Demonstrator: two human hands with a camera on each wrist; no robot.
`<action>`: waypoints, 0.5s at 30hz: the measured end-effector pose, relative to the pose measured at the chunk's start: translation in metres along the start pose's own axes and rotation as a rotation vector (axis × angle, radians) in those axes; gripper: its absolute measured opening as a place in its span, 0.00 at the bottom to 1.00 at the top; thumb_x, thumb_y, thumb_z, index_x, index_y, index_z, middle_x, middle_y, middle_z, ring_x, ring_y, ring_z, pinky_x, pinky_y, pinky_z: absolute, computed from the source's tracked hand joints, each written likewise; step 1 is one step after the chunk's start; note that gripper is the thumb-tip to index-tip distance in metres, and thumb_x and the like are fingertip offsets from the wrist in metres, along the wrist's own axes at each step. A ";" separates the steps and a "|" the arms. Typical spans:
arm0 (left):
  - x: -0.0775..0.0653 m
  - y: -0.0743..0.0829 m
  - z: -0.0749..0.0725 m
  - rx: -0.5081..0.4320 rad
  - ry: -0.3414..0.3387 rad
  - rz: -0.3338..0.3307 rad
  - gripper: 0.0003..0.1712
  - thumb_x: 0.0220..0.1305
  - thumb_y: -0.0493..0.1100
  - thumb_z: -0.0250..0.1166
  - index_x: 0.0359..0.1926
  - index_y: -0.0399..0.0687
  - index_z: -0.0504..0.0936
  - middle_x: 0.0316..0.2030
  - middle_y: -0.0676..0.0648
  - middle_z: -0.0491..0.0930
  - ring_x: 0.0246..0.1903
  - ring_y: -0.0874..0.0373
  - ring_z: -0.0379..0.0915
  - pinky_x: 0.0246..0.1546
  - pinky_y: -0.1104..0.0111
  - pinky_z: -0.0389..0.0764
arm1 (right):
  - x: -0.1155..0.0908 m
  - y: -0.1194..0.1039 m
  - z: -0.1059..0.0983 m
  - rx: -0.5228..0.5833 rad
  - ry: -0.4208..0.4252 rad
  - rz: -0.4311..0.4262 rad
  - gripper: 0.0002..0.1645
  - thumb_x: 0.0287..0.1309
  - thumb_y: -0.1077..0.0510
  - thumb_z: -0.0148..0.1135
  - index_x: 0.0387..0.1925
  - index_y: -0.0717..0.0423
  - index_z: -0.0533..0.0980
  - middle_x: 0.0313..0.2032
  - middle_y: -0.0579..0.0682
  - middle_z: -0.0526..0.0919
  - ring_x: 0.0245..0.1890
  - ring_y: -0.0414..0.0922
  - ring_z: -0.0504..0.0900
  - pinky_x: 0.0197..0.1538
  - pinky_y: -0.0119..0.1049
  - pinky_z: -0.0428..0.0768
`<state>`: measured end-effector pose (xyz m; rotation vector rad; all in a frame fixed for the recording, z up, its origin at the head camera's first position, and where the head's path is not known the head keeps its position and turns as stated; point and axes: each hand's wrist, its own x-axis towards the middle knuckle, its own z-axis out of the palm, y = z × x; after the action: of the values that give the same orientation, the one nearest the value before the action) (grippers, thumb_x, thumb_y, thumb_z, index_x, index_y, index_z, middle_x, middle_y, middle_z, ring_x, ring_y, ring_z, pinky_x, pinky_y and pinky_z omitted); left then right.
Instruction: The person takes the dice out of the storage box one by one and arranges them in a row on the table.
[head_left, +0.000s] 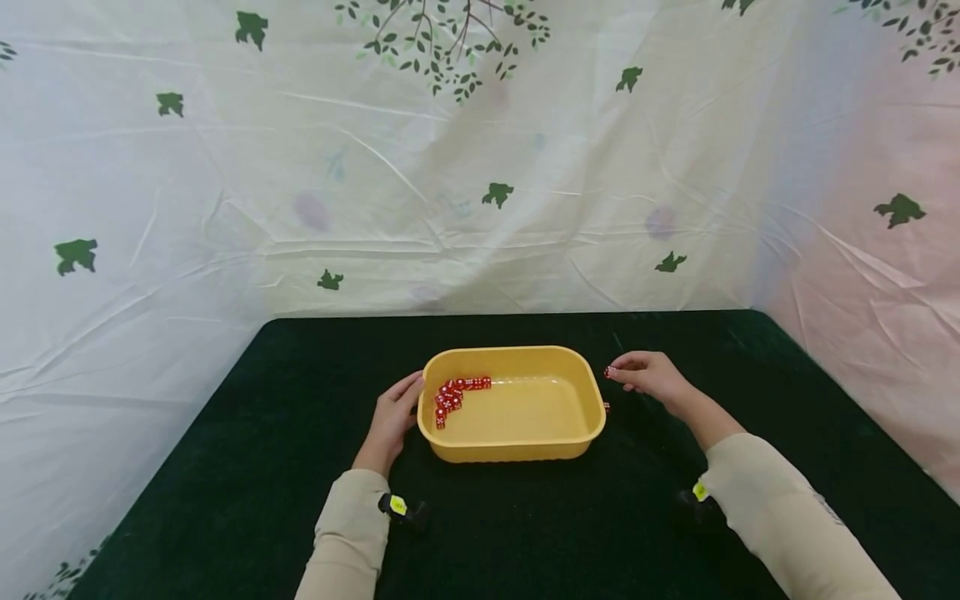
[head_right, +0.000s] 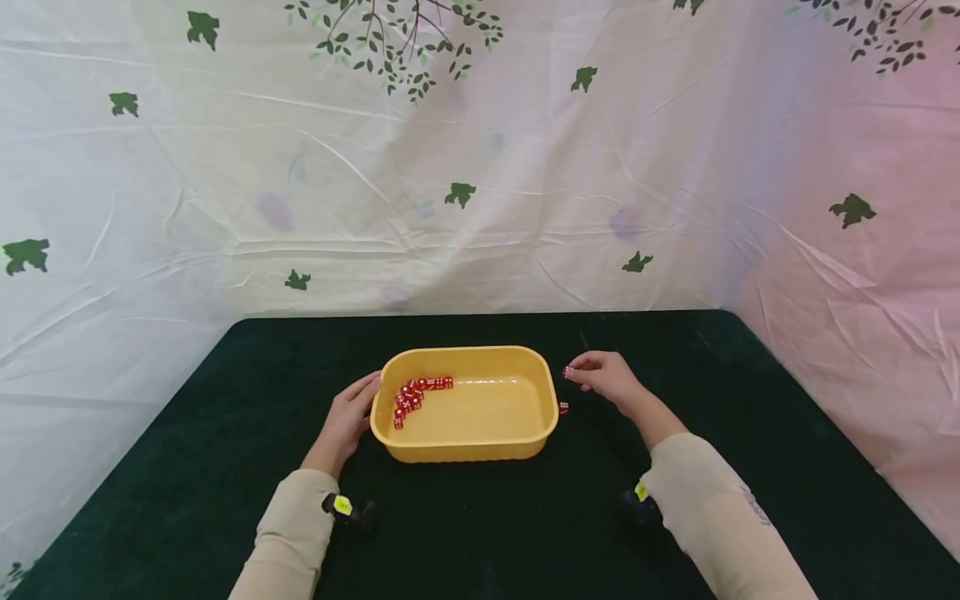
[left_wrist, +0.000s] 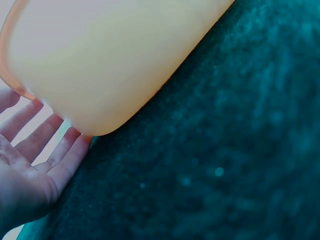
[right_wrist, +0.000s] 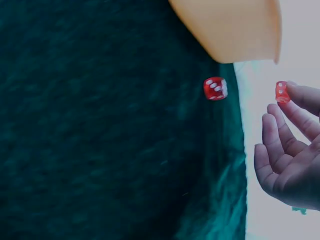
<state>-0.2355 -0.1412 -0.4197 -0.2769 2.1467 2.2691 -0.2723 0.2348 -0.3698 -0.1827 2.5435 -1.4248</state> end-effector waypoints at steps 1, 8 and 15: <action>0.000 0.000 0.000 0.000 0.000 -0.001 0.25 0.57 0.56 0.54 0.53 0.53 0.70 0.53 0.49 0.66 0.50 0.54 0.63 0.46 0.59 0.69 | -0.001 0.004 0.000 0.003 -0.004 0.003 0.21 0.55 0.50 0.55 0.42 0.64 0.71 0.41 0.57 0.74 0.39 0.56 0.71 0.43 0.45 0.70; 0.000 0.000 0.000 0.004 0.000 -0.004 0.25 0.57 0.56 0.53 0.54 0.52 0.69 0.53 0.48 0.66 0.50 0.54 0.63 0.46 0.58 0.69 | -0.006 0.023 0.003 0.021 -0.012 0.035 0.21 0.55 0.50 0.54 0.42 0.63 0.71 0.40 0.55 0.73 0.36 0.50 0.72 0.37 0.38 0.71; 0.000 0.000 0.000 0.006 -0.004 -0.002 0.26 0.57 0.57 0.53 0.54 0.52 0.69 0.54 0.48 0.65 0.51 0.53 0.62 0.46 0.58 0.68 | -0.009 0.032 0.009 0.026 0.003 0.034 0.19 0.55 0.52 0.54 0.42 0.64 0.71 0.39 0.55 0.74 0.37 0.49 0.72 0.38 0.37 0.73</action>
<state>-0.2353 -0.1415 -0.4192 -0.2743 2.1504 2.2603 -0.2614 0.2457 -0.4009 -0.1330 2.5166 -1.4457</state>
